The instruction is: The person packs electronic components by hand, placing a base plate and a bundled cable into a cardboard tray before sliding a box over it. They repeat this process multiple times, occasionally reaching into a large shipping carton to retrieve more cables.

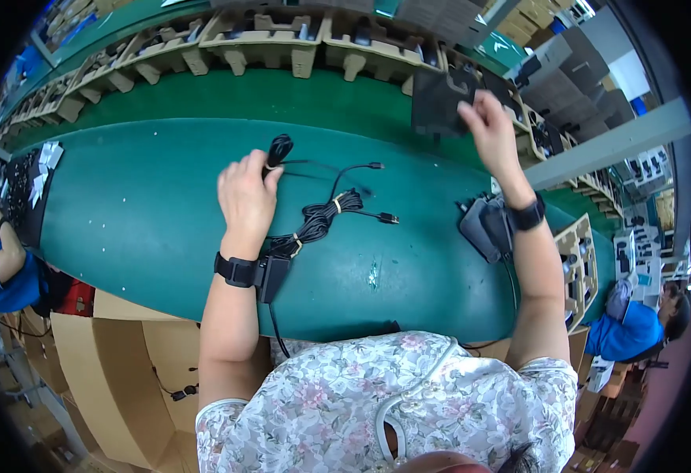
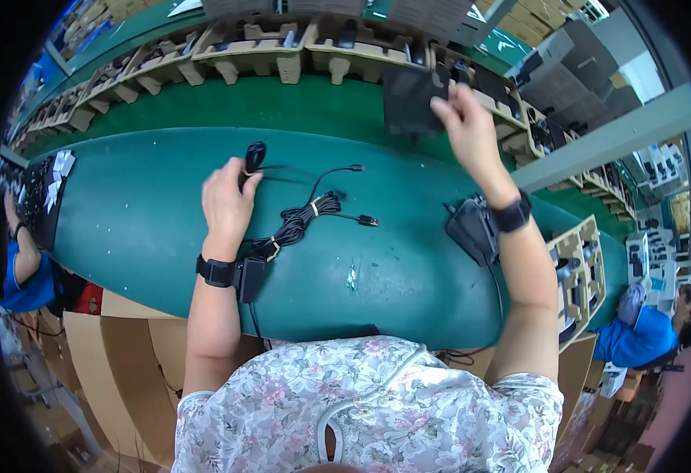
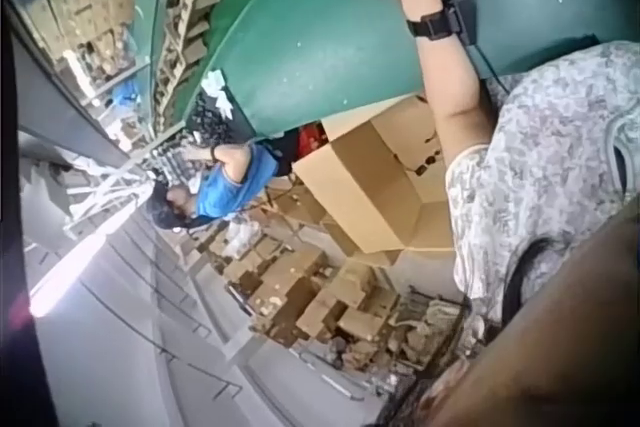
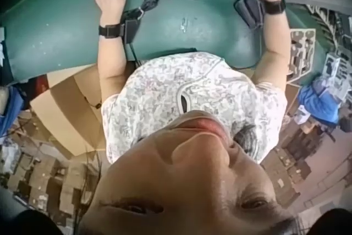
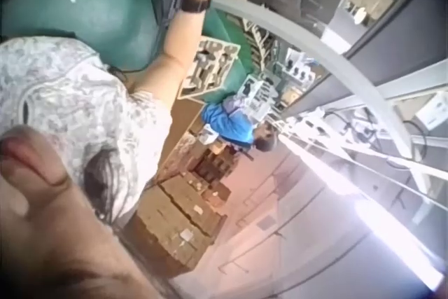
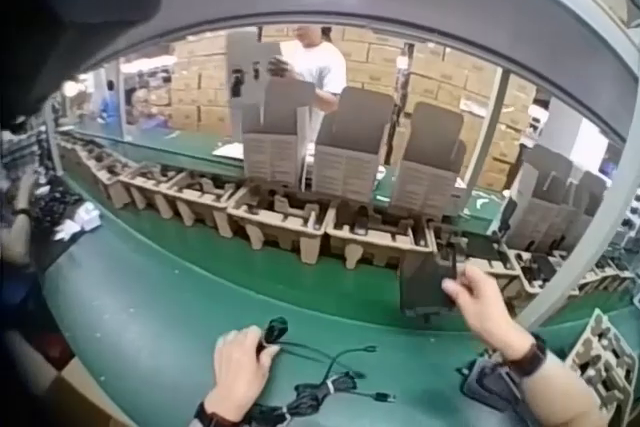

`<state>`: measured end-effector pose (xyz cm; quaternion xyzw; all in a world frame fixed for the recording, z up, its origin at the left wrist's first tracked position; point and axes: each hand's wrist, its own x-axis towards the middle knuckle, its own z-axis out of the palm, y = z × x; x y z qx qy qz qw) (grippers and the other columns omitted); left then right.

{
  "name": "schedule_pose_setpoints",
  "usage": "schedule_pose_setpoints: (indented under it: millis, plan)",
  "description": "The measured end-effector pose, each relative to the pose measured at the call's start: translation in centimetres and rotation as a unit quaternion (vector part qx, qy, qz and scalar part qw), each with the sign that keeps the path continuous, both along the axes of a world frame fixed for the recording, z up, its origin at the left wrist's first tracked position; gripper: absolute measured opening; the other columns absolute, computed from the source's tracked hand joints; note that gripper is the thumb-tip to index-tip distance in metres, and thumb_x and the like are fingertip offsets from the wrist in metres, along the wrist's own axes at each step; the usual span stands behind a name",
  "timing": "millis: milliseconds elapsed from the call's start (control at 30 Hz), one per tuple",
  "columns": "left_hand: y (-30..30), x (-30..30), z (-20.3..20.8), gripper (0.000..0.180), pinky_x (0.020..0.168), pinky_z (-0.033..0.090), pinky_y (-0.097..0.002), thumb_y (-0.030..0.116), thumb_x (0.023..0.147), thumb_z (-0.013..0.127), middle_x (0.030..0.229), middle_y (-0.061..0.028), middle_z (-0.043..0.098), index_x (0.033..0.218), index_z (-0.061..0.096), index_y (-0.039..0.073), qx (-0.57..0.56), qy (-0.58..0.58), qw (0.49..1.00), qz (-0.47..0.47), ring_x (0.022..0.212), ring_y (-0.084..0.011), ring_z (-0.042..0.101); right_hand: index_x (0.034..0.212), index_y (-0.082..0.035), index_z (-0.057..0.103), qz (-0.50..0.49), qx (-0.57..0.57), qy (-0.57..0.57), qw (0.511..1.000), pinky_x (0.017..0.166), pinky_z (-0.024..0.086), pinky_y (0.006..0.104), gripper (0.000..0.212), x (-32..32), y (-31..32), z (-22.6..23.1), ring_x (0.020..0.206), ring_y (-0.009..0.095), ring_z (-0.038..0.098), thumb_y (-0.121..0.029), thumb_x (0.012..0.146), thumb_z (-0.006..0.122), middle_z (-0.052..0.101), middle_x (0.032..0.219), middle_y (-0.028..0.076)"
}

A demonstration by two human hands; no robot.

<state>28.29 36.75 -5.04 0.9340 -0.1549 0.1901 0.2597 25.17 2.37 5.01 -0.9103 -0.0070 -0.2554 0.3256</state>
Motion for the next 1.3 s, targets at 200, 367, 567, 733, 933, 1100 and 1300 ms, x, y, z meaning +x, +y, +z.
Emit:
schedule_pose_setpoints:
  millis: [200,367,567,733,933,1100,1300]
  plan:
    - [-0.6,-0.4,-0.4,0.018,0.071,0.041,-0.0379,0.018,0.077,0.067,0.079,-0.0066,0.059,0.092,0.062,0.011,-0.010,-0.032,0.999,-0.009,0.077,-0.0273,0.055,0.095,0.003,0.057,-0.107,0.055,-0.126,0.985,0.060,0.042,0.0251,0.029,14.3,-2.8,0.9,0.063,0.010,0.051,-0.023,0.085,0.065,0.059,0.070,0.004]
    - [-0.7,-0.9,0.1,0.018,0.071,0.041,-0.0378,0.016,0.077,0.066,0.083,-0.0070,0.058,0.093,0.062,0.008,0.009,-0.036,0.999,-0.021,0.081,-0.0263,0.055,0.099,0.002,0.060,-0.182,-0.028,-0.044,0.982,0.066,0.046,0.0312,0.036,20.9,-6.3,-2.5,0.066,0.020,0.058,-0.030,0.083,0.066,0.062,0.073,0.012]
    - [-0.4,-0.9,-0.1,0.020,0.071,0.041,-0.0379,0.014,0.077,0.065,0.086,-0.0077,0.057,0.095,0.061,0.007,0.026,-0.027,0.999,-0.027,0.083,-0.0259,0.054,0.099,-0.002,0.062,-0.233,-0.306,-0.049,0.922,0.071,0.047,0.0369,0.034,20.0,-4.6,-4.1,0.078,0.031,0.058,-0.030,0.081,0.066,0.060,0.086,0.017]
    - [-0.3,-0.4,-0.8,0.023,0.074,0.042,-0.0393,0.011,0.080,0.063,0.092,-0.0108,0.058,0.101,0.057,0.006,-0.026,-0.009,1.000,-0.012,0.086,-0.0287,0.055,0.109,-0.007,0.058,0.111,-0.189,-0.055,0.974,0.070,0.048,0.0390,0.034,11.7,5.6,-2.9,0.084,0.029,0.057,-0.019,0.079,0.067,0.054,0.087,0.013]
    - [-1.4,-0.6,0.0,0.023,0.076,0.046,-0.0425,0.008,0.086,0.058,0.101,-0.0166,0.059,0.107,0.050,0.003,-0.253,0.078,0.961,-0.075,0.091,-0.0364,0.058,0.114,-0.008,0.057,0.231,-0.208,0.029,0.950,0.070,0.049,0.0345,0.034,6.3,12.3,-7.0,0.083,0.028,0.058,-0.009,0.080,0.062,0.055,0.093,0.012]
    - [-2.0,-1.1,0.4,0.024,0.073,0.049,-0.0422,0.006,0.087,0.055,0.098,-0.0191,0.060,0.108,0.045,0.002,-0.360,0.091,0.912,-0.173,0.090,-0.0376,0.059,0.113,-0.005,0.058,0.320,0.187,0.258,0.892,0.074,0.050,0.0328,0.032,5.9,13.6,-5.2,0.088,0.029,0.058,-0.009,0.082,0.060,0.059,0.096,0.013]
    - [-1.4,-1.6,1.4,0.027,0.073,0.050,-0.0401,0.005,0.085,0.058,0.098,-0.0188,0.059,0.108,0.043,0.002,-0.191,0.119,0.951,-0.213,0.089,-0.0354,0.061,0.115,-0.002,0.056,0.342,0.125,0.013,0.931,0.073,0.050,0.0335,0.032,4.6,13.7,-2.9,0.090,0.029,0.061,-0.006,0.083,0.058,0.063,0.101,0.010]
